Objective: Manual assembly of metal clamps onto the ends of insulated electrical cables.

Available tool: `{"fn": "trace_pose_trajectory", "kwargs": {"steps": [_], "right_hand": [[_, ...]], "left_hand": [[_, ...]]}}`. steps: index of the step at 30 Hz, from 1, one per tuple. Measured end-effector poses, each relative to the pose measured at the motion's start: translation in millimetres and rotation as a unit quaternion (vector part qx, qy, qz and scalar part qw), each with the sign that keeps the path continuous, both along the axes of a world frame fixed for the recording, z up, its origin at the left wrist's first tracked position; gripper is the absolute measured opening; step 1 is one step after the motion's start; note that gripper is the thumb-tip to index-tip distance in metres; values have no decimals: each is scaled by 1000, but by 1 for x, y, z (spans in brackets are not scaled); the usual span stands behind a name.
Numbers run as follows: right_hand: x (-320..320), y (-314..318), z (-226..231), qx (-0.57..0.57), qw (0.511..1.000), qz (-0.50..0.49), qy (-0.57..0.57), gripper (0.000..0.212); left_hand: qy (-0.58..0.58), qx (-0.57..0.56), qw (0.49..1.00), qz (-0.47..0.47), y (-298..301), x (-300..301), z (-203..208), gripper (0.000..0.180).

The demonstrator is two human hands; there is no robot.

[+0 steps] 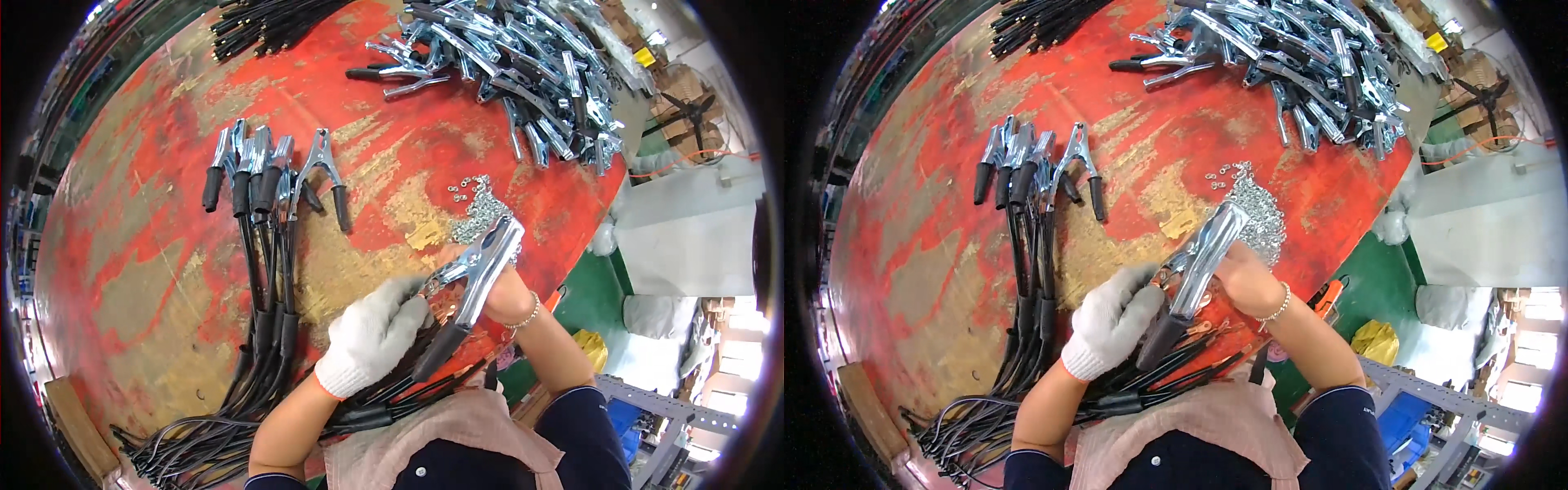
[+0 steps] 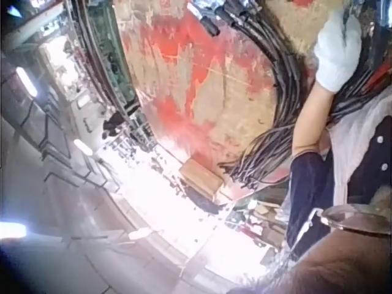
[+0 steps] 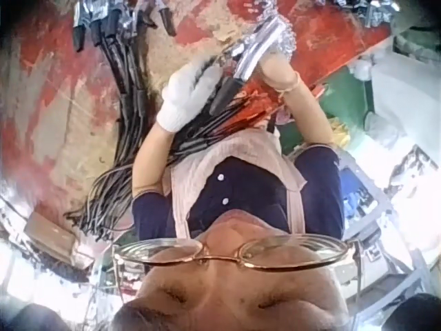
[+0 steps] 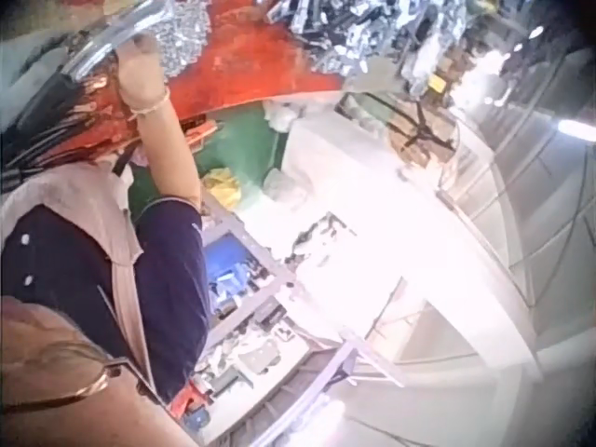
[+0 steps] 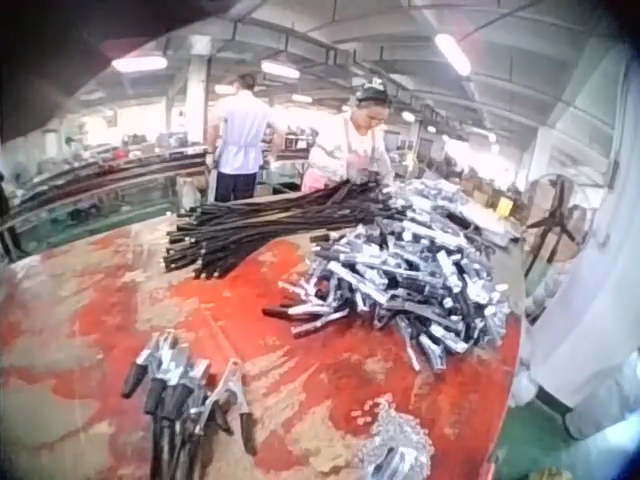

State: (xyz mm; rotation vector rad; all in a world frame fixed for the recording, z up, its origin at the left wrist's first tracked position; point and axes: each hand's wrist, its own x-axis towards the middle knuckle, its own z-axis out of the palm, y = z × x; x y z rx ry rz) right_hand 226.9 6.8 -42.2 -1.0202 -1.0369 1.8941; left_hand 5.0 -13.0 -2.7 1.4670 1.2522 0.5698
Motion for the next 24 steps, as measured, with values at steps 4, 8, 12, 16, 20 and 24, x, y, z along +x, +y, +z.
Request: {"fn": "trace_pose_trajectory", "kwargs": {"steps": [4,8,12,16,20,24], "right_hand": [[3,-6,-1,136,985,86,-61,31],[19,21,2,295,891,60,-338,22],[43,69,-9,446,684,-91,-570,11],[44,84,-20,500,632,-58,-590,8],[43,88,-23,513,625,-16,-587,9],[44,87,-22,506,637,1,-581,8]], "left_hand": [[140,339,929,-54,-9,2,-11,38],[119,411,903,-42,-7,1,-17,38],[-162,-3,977,138,-1,-3,-8,39],[-347,-228,884,213,10,-7,-17,40],[-336,-235,887,211,12,-7,-15,41],[-323,-222,899,194,11,-7,-16,43]]}}
